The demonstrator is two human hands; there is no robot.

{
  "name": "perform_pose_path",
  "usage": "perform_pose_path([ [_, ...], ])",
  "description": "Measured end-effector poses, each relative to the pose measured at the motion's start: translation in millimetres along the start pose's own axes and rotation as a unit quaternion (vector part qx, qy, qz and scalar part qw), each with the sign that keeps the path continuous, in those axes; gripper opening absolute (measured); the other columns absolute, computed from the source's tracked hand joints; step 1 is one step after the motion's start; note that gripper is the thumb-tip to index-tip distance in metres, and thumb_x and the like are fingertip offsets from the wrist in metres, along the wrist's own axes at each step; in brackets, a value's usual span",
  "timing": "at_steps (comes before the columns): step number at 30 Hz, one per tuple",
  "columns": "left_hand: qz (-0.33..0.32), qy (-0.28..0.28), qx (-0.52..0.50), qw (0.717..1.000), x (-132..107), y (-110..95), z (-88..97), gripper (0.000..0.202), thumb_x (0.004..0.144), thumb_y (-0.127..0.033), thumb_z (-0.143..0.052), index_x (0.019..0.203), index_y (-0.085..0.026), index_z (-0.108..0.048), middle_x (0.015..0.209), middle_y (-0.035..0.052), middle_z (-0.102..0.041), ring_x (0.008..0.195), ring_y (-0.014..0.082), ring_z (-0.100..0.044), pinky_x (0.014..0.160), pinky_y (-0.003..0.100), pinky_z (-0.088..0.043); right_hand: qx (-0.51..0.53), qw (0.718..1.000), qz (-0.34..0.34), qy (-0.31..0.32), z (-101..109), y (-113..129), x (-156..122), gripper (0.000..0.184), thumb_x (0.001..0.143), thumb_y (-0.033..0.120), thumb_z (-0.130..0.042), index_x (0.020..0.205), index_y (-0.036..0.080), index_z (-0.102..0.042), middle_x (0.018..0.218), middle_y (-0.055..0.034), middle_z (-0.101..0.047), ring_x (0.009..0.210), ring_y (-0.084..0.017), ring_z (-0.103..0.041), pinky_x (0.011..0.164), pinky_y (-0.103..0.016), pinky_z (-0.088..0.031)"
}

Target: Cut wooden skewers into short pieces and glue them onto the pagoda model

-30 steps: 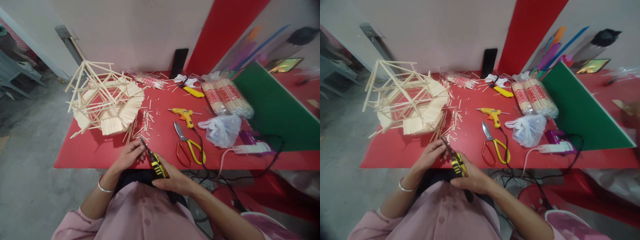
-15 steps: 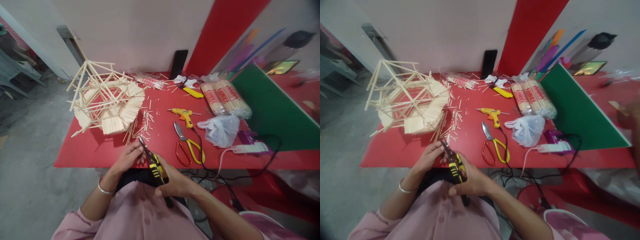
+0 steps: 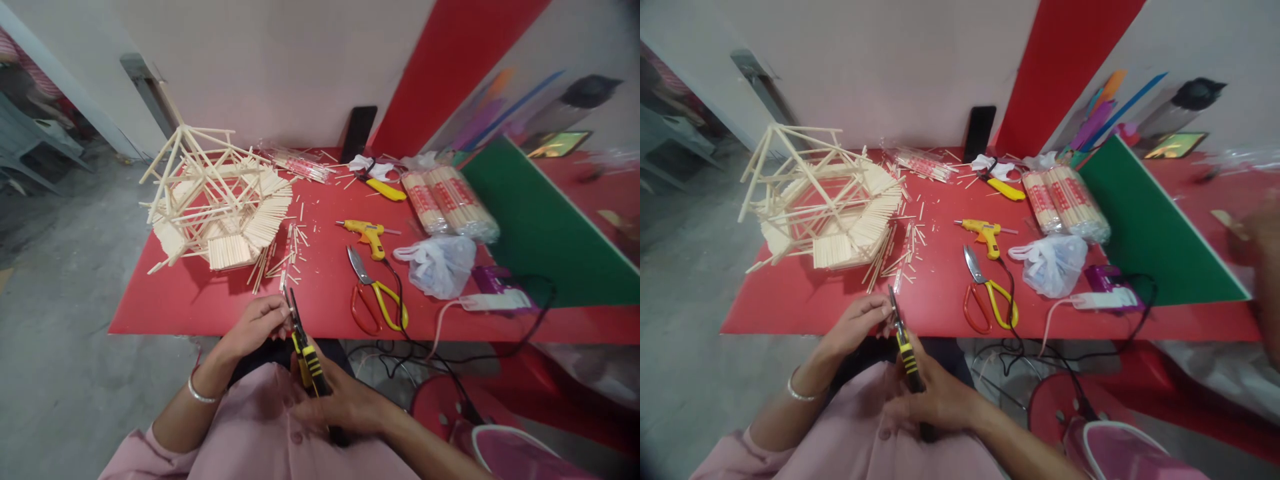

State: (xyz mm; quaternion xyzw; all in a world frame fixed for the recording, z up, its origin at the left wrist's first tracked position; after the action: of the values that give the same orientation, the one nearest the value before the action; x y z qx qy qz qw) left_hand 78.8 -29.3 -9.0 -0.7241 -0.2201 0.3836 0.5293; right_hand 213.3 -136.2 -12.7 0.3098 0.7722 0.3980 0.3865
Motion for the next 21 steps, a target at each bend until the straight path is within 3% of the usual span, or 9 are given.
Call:
perform_pose_path([
  [3, 0.005, -0.014, -0.007, 1.0, -2, -2, 0.2, 0.031, 0.084, -0.039, -0.06, 0.063, -0.016, -0.057, 0.059, 0.0018, -0.059, 0.053, 0.0107, -0.052, 0.052, 0.023, -0.039, -0.045, 0.999, -0.007, -0.014, -7, 9, -3, 0.044, 0.062, 0.026, -0.084, 0.094, 0.025, -0.055, 0.079, 0.0048, -0.054, 0.071, -0.013, -0.05, 0.065, -0.027, -0.045],
  [7, 0.0, -0.033, -0.016, 0.999, 2, -6, 0.1, 0.031, 0.082, -0.039, -0.062, 0.061, -0.017, -0.055, 0.055, 0.0007, -0.056, 0.051, 0.0102, -0.05, 0.052, 0.023, -0.04, -0.063, 0.997, -0.004, -0.035, -5, 13, 0, 0.041, 0.066, 0.024, -0.074, 0.101, 0.024, -0.054, 0.079, 0.0045, -0.052, 0.068, -0.012, -0.047, 0.062, -0.026, -0.043],
  [11, -0.01, -0.043, -0.013, 0.999, 5, -8, 4.2, 0.032, 0.084, -0.042, -0.059, 0.064, -0.017, -0.055, 0.056, -0.0002, -0.056, 0.051, 0.0105, -0.051, 0.053, 0.023, -0.041, -0.058, 0.997, 0.014, -0.048, 3, 13, 6, 0.063, 0.06, 0.015, -0.063, 0.12, 0.024, -0.048, 0.085, 0.0034, -0.054, 0.072, -0.014, -0.05, 0.063, -0.026, -0.045],
  [15, -0.027, -0.025, 0.011, 0.999, 5, -15, 8.7, 0.033, 0.084, -0.043, -0.059, 0.065, -0.016, -0.055, 0.059, -0.0001, -0.057, 0.056, 0.0113, -0.054, 0.057, 0.024, -0.042, -0.108, 0.992, 0.054, -0.038, 8, 21, 10, 0.083, 0.061, 0.009, -0.058, 0.139, 0.025, -0.037, 0.107, -0.0021, -0.059, 0.093, -0.019, -0.058, 0.08, -0.032, -0.051],
  [18, -0.026, -0.016, 0.015, 0.999, 4, -19, 10.0, 0.034, 0.084, -0.045, -0.059, 0.067, -0.016, -0.057, 0.061, 0.0009, -0.058, 0.057, 0.012, -0.055, 0.057, 0.025, -0.043, -0.148, 0.984, 0.092, -0.037, 8, 28, 11, 0.084, 0.067, 0.009, -0.061, 0.145, 0.024, -0.032, 0.13, -0.0072, -0.054, 0.113, -0.023, -0.056, 0.098, -0.039, -0.047],
  [21, -0.028, -0.014, 0.012, 0.999, 5, -16, 9.6, 0.036, 0.085, -0.047, -0.059, 0.069, -0.015, -0.058, 0.062, 0.0016, -0.059, 0.057, 0.0122, -0.055, 0.056, 0.025, -0.043, -0.19, 0.974, 0.107, -0.055, 10, 28, 11, 0.088, 0.071, 0.01, -0.064, 0.15, 0.023, -0.027, 0.141, -0.0105, -0.048, 0.124, -0.026, -0.052, 0.106, -0.043, -0.043],
])
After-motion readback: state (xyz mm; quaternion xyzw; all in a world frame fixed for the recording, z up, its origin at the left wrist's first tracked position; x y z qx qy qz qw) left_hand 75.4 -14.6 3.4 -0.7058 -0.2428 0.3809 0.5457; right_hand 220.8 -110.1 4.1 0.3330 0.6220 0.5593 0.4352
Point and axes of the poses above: each hand's wrist, its own x-axis towards the middle knuckle, its own z-axis out of the back of the hand, y = z × x, the point moved 3 cm from there along x, towards the middle knuckle
